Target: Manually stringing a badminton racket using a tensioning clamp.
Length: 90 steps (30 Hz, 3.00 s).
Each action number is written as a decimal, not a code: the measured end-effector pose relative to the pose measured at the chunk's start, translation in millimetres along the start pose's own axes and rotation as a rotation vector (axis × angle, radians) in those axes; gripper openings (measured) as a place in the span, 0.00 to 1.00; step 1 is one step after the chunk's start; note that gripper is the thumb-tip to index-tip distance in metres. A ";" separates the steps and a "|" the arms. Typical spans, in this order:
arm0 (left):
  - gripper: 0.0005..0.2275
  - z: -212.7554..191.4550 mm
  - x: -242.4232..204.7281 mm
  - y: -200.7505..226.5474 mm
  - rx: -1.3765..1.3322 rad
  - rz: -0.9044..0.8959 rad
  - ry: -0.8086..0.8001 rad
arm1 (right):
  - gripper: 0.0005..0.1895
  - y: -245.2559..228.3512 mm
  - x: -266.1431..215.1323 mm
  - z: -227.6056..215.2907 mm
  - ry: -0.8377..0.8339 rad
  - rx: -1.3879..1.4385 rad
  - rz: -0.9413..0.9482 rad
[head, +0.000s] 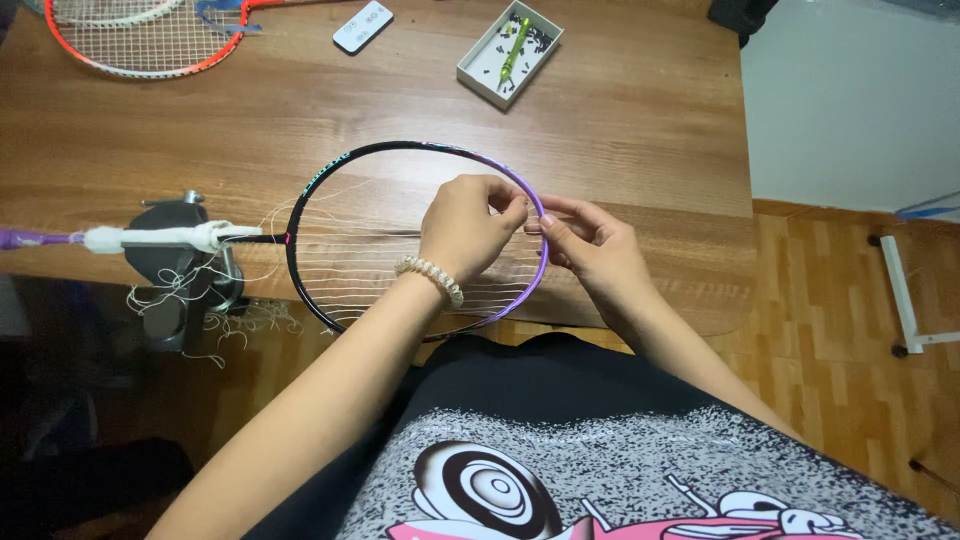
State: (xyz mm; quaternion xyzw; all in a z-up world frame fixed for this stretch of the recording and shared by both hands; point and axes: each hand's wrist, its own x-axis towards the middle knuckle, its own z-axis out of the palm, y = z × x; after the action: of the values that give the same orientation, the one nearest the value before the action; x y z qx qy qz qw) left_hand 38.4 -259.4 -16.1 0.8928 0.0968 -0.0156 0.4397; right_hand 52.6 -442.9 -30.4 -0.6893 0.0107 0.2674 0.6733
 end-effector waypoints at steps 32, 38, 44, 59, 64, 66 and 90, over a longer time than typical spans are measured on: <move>0.06 3.3 -1.2 -0.9 -0.019 0.064 0.031 | 0.22 2.7 -1.0 -3.6 -0.029 0.024 0.094; 0.06 2.6 -1.1 3.7 -0.016 0.016 0.030 | 0.21 -0.4 -4.5 -1.3 -0.034 -0.018 0.128; 0.06 1.1 -1.7 6.7 -0.045 -0.001 0.041 | 0.21 3.6 -2.3 -2.8 -0.045 -0.034 0.127; 0.10 7.8 16.4 -5.3 -0.175 -0.021 0.009 | 0.13 14.3 35.7 2.2 0.025 0.379 0.233; 0.13 0.1 6.5 15.6 0.147 0.058 0.095 | 0.07 20.4 55.1 -2.2 0.061 0.687 0.216; 0.12 -0.4 -1.6 28.7 0.275 0.109 0.152 | 0.04 54.2 81.1 -27.8 0.084 0.834 0.227; 0.09 96.2 -37.1 79.8 -0.659 0.282 -0.954 | 0.12 -13.0 -43.8 -144.3 0.553 0.109 0.425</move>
State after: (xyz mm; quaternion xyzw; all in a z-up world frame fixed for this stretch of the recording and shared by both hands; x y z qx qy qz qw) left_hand 22.5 -388.6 -8.5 0.6081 -0.2311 -0.3254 0.6862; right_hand 71.1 -591.5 -8.8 -0.6809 0.3504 0.2037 0.6100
